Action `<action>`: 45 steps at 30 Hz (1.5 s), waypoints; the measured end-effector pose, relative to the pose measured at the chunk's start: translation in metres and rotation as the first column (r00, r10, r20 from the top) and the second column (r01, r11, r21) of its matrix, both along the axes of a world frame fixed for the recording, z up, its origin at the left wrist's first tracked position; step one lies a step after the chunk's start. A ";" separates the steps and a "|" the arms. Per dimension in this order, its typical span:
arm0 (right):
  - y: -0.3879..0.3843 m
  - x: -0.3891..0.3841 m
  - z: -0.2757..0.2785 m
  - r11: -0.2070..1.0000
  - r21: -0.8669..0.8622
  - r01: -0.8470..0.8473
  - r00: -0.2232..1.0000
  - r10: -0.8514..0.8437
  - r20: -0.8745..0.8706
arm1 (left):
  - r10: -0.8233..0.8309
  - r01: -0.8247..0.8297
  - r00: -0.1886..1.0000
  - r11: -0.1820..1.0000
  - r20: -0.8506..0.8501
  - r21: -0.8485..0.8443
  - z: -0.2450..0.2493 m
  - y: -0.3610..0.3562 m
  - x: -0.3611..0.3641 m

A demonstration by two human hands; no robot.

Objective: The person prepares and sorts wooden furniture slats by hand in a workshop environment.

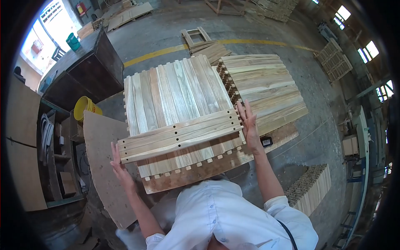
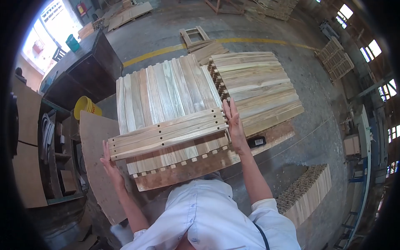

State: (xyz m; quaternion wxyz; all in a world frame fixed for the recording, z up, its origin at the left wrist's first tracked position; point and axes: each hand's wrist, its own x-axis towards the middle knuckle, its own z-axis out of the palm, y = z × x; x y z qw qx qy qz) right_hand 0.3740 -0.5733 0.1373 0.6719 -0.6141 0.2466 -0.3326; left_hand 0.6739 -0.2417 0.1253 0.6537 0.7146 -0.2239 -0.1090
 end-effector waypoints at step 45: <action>0.017 0.006 0.020 0.883 -0.387 0.264 0.916 -0.355 -0.185 | -0.098 0.087 0.993 0.986 0.073 0.144 0.135 -0.062 0.058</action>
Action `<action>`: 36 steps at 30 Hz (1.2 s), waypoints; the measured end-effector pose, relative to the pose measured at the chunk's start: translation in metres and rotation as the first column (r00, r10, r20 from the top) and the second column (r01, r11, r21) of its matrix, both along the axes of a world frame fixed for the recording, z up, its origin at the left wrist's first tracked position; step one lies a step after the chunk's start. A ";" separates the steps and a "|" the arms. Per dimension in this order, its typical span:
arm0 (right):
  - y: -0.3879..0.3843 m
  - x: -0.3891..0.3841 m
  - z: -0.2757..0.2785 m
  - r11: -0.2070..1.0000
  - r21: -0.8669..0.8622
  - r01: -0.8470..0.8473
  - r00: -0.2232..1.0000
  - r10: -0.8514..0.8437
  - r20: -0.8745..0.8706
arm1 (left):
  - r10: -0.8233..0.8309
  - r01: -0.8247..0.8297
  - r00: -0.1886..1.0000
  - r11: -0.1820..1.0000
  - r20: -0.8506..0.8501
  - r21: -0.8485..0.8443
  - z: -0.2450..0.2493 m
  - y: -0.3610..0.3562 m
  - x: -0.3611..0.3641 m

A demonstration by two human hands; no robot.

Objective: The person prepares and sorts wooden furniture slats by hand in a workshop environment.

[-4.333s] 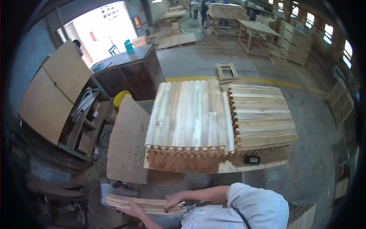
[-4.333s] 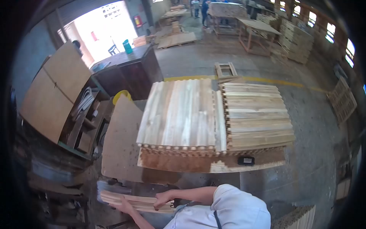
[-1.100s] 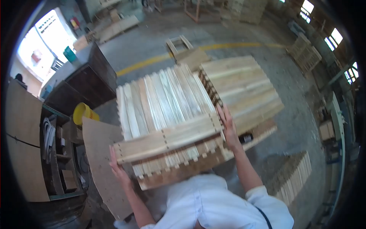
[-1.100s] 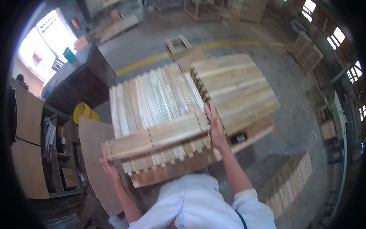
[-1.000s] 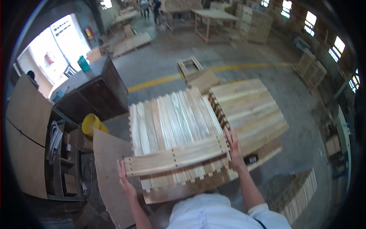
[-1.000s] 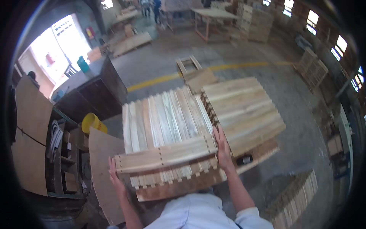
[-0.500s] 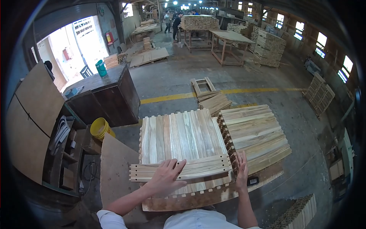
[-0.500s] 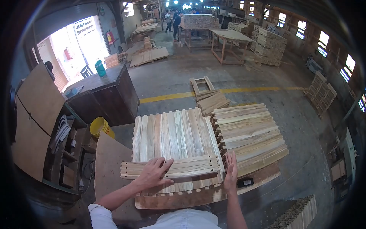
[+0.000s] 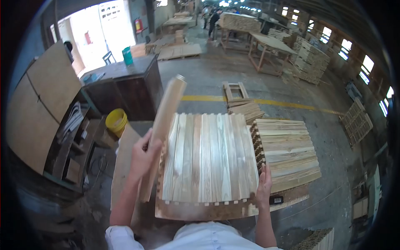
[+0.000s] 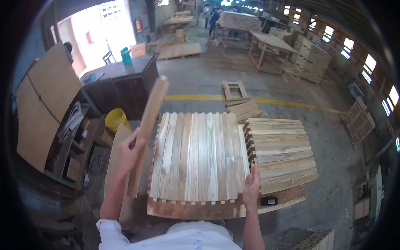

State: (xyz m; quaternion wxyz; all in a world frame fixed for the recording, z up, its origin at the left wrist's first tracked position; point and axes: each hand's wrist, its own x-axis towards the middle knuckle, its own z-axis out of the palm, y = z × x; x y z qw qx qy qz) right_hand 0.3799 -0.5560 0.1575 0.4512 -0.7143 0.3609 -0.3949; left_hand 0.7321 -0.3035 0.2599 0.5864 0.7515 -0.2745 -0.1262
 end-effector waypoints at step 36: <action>0.036 0.042 -0.017 0.961 -0.234 -0.150 0.875 0.019 -0.484 | 0.132 -0.085 0.892 0.988 -0.433 0.125 -0.168 -0.018 0.063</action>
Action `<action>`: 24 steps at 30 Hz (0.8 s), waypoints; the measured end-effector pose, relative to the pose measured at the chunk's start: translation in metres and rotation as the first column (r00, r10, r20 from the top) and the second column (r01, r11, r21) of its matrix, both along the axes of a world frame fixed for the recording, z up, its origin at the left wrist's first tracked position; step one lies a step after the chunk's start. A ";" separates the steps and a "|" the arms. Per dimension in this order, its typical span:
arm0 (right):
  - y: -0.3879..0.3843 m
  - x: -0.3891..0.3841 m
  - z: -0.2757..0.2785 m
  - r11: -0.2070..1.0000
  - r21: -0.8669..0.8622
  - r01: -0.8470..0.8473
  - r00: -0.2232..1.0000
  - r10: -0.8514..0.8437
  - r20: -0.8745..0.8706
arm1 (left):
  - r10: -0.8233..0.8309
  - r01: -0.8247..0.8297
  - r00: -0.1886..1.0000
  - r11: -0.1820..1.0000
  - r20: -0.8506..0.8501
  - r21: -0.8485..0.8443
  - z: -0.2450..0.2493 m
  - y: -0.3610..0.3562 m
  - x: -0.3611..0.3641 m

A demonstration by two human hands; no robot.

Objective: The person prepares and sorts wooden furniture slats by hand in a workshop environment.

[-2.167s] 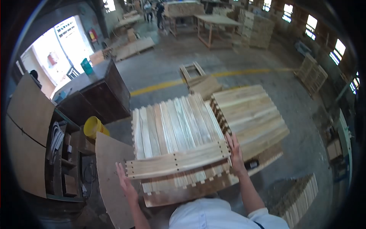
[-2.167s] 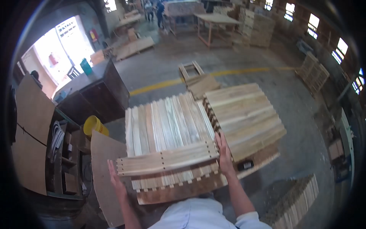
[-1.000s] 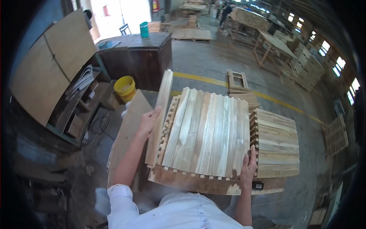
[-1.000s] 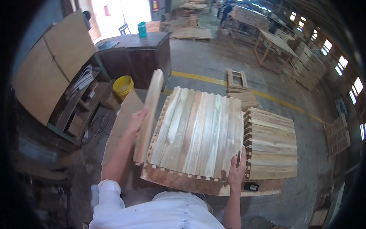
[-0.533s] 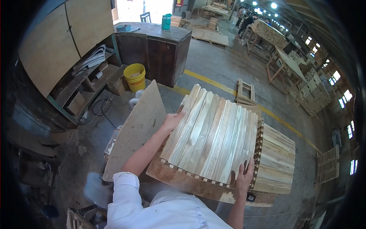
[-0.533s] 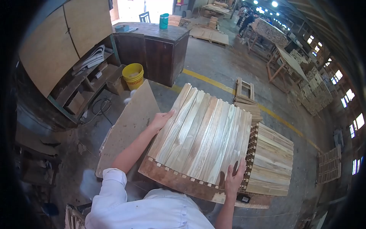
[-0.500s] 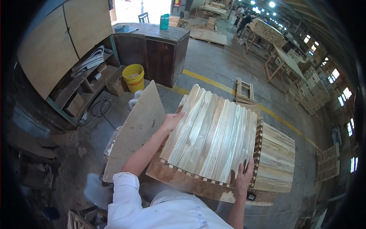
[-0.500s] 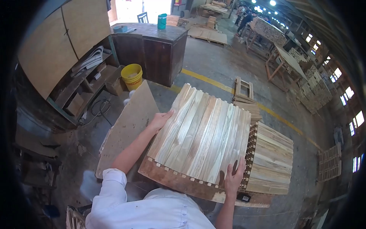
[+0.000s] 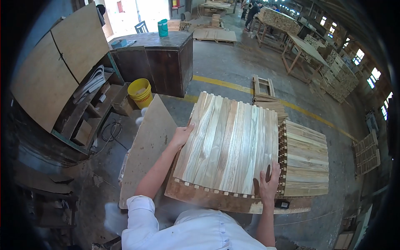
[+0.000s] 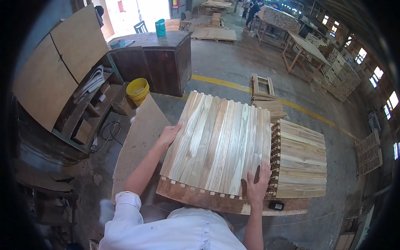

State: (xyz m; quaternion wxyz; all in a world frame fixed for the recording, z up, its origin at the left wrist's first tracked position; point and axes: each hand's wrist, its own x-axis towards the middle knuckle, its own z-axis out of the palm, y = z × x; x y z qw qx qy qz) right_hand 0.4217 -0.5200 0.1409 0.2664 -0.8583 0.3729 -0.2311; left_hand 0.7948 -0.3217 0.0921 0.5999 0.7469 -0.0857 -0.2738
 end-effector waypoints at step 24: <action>0.007 0.003 0.012 0.999 -0.053 -0.010 0.999 0.008 -0.045 | -0.042 -0.020 0.974 0.963 0.224 0.270 0.017 -0.001 -0.015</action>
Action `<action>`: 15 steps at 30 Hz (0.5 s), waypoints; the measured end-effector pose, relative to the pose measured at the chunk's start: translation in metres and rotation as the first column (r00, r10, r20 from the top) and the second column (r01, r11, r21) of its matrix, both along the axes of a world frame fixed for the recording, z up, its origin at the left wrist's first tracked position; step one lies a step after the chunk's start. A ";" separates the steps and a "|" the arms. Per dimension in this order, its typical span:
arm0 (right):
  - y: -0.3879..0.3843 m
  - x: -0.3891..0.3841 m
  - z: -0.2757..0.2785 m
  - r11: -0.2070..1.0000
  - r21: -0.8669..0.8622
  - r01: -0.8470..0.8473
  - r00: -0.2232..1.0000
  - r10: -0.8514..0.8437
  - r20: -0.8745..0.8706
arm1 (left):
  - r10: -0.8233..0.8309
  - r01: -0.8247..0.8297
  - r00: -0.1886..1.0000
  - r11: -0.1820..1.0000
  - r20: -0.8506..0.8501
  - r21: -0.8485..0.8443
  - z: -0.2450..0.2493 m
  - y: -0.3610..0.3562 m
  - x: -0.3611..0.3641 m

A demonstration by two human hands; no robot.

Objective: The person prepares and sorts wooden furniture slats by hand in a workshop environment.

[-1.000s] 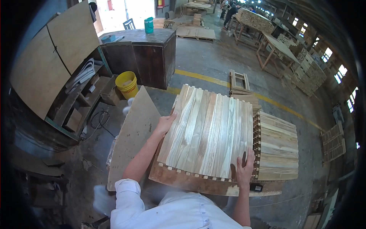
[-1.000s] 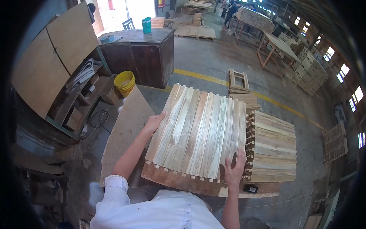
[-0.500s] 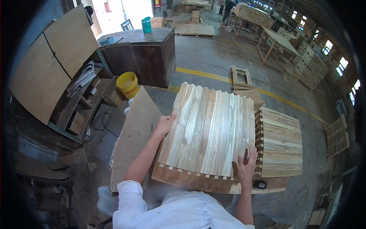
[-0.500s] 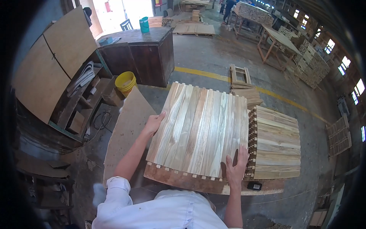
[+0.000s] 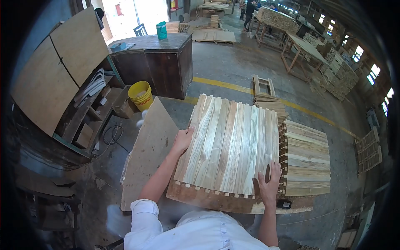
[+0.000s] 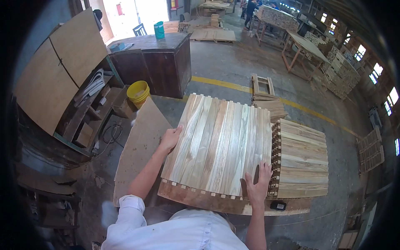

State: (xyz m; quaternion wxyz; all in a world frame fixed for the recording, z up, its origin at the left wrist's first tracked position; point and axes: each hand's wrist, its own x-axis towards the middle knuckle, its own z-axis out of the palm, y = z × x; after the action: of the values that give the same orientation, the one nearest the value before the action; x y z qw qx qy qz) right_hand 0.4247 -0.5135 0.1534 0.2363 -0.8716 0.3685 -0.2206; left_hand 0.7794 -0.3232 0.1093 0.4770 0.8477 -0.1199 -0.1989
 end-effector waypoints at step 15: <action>0.147 0.065 0.253 0.515 -0.558 -0.651 -0.186 0.605 0.775 | -0.208 0.061 0.929 0.901 -0.306 -0.429 -0.022 0.019 -0.005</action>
State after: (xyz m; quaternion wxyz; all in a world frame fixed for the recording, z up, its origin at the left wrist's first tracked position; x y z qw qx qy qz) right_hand 0.4894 -0.3666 0.4067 0.4946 -0.6020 -0.3297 -0.5332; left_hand 0.7744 -0.3038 0.0876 0.6434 0.6692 -0.1329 -0.3473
